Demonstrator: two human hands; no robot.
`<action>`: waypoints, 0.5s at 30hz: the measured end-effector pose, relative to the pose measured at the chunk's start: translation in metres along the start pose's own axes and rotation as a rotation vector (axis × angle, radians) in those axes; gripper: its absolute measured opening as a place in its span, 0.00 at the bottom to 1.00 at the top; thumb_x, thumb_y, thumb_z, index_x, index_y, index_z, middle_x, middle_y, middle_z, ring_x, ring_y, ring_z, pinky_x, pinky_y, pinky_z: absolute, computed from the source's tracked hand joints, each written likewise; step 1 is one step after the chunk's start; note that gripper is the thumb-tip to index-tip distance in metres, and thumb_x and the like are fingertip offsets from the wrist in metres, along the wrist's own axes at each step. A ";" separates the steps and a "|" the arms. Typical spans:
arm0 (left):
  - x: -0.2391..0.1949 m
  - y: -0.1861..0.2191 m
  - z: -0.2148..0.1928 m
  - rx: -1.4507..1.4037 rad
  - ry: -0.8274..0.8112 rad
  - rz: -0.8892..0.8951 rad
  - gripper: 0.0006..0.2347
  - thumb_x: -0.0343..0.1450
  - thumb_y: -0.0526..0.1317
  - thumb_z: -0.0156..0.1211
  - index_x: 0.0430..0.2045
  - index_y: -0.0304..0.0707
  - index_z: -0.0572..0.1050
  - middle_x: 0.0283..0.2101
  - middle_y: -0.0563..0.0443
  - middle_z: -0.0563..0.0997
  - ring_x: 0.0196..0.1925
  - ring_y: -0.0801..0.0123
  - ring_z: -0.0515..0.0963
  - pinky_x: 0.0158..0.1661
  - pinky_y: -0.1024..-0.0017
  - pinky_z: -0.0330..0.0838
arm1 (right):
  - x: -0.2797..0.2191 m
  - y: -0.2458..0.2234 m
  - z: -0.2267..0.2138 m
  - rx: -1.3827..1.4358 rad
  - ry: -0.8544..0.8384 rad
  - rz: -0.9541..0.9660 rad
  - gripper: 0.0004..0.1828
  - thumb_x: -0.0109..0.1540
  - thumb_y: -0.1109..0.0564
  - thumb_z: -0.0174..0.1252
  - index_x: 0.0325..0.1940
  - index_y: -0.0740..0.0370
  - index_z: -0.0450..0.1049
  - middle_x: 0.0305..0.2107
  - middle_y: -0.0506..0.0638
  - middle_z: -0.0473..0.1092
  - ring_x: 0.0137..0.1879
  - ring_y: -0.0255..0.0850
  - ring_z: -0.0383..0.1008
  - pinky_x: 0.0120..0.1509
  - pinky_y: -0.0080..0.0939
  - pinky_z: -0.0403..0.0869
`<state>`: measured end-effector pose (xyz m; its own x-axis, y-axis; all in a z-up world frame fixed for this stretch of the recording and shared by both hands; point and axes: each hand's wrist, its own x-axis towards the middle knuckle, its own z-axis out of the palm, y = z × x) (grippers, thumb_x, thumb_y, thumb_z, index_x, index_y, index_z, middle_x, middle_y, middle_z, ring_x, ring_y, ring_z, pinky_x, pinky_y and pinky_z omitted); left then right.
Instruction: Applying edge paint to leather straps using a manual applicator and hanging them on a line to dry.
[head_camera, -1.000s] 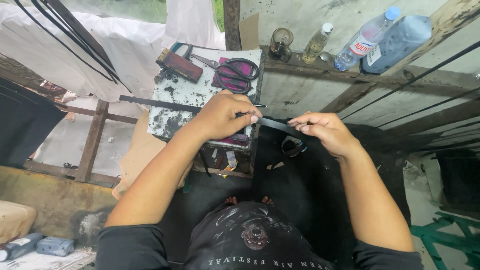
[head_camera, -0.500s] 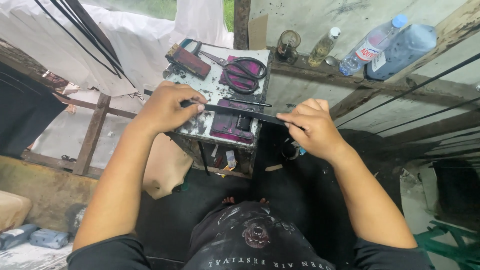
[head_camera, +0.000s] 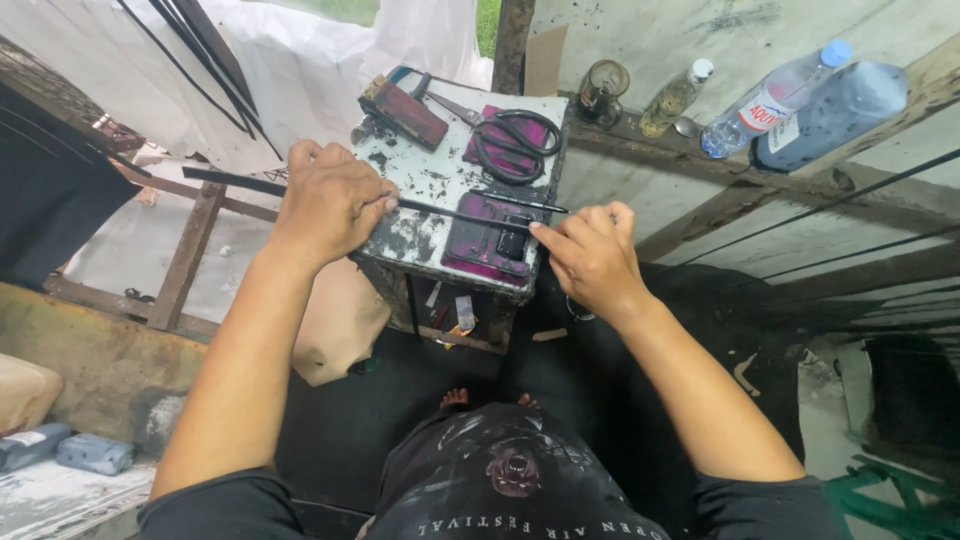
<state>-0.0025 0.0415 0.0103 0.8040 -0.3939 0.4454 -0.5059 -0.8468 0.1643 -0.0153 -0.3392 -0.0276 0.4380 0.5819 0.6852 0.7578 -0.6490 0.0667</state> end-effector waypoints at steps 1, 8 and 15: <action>-0.001 -0.001 0.000 0.000 -0.001 -0.001 0.04 0.69 0.43 0.71 0.35 0.54 0.85 0.33 0.61 0.85 0.45 0.68 0.76 0.59 0.61 0.53 | 0.003 -0.002 0.000 0.001 -0.001 0.000 0.12 0.64 0.57 0.58 0.50 0.48 0.81 0.28 0.43 0.67 0.43 0.42 0.69 0.58 0.52 0.59; -0.006 -0.006 -0.002 0.025 -0.002 -0.016 0.04 0.70 0.43 0.70 0.35 0.52 0.85 0.32 0.59 0.85 0.44 0.67 0.76 0.60 0.59 0.52 | 0.011 -0.008 0.009 0.005 0.037 -0.001 0.11 0.65 0.57 0.56 0.48 0.48 0.81 0.28 0.43 0.67 0.42 0.42 0.70 0.57 0.52 0.60; -0.004 -0.004 0.011 0.026 0.016 0.016 0.03 0.69 0.42 0.71 0.34 0.53 0.85 0.31 0.60 0.85 0.43 0.68 0.76 0.58 0.59 0.53 | 0.007 -0.007 0.002 -0.027 0.019 0.027 0.10 0.65 0.58 0.58 0.47 0.47 0.81 0.28 0.43 0.68 0.42 0.42 0.70 0.57 0.51 0.60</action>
<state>-0.0004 0.0424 -0.0013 0.7906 -0.4024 0.4616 -0.5105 -0.8494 0.1340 -0.0163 -0.3298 -0.0253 0.4488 0.5542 0.7010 0.7323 -0.6777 0.0669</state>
